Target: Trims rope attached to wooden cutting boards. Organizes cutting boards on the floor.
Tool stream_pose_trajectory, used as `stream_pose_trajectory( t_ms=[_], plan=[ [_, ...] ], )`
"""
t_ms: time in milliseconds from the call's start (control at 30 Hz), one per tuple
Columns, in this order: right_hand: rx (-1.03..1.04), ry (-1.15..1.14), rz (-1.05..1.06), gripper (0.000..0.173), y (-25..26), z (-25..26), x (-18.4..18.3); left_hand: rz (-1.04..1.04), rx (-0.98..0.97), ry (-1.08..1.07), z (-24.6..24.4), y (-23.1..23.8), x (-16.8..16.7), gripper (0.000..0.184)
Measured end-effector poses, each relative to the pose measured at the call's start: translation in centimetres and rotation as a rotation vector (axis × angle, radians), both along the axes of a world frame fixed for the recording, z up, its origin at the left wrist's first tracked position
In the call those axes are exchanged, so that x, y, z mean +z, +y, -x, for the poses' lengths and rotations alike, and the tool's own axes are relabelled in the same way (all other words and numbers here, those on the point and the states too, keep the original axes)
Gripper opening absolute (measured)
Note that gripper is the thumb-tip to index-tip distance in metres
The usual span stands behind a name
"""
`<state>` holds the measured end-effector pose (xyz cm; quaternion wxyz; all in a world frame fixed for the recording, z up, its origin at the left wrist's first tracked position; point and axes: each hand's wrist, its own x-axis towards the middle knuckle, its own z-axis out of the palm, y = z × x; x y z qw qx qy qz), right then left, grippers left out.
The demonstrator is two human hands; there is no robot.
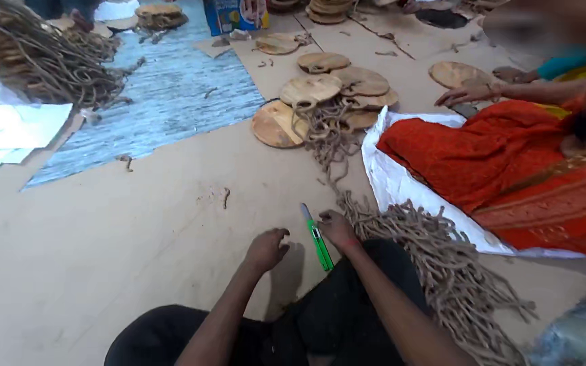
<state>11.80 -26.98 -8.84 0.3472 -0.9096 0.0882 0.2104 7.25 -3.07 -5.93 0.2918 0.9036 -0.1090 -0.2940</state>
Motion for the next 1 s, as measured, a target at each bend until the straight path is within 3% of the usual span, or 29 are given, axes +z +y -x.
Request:
stream_pose_trajectory(
  t_ms=[67,167,267,400,500,567,633,700,833,933,1000],
  plan=[
    [0.030,-0.051,0.085,0.039,0.9,0.9,-0.1,-0.017,0.006,-0.033,0.4,0.7,0.3,0.039],
    [0.163,0.142,0.253,0.062,1.9,1.1,-0.7,-0.066,0.063,-0.053,1.9,2.7,2.2,0.040],
    [0.229,0.168,0.312,0.057,2.5,1.0,-1.2,-0.061,0.166,-0.114,5.4,4.5,4.7,0.042],
    [0.150,0.121,-0.096,0.049,3.0,0.6,-1.7,0.212,0.423,-0.287,12.8,6.5,6.1,0.038],
    [-0.039,0.170,-0.579,0.046,4.2,3.1,-0.1,0.474,0.693,-0.210,16.5,7.4,5.4,0.034],
    [-0.103,0.218,-0.777,0.039,4.6,5.3,0.2,0.526,0.814,-0.178,16.5,7.1,5.2,0.032],
    [-0.118,0.290,-0.870,0.042,5.0,7.0,0.4,0.595,0.898,-0.148,15.3,6.2,5.2,0.029],
    [-0.153,0.350,-0.898,0.059,5.0,7.6,0.6,0.617,0.917,-0.101,14.3,5.1,4.4,0.028],
    [-0.119,0.300,-0.890,0.045,4.3,7.8,0.3,0.511,0.813,-0.090,14.1,4.4,2.9,0.029],
    [-0.116,0.270,-0.928,0.031,4.7,7.9,0.2,0.528,0.847,-0.117,14.6,4.6,3.3,0.027],
    [-0.117,0.232,-0.936,0.035,5.0,8.0,0.1,0.536,0.869,-0.123,14.8,4.7,3.3,0.027]
  ],
)
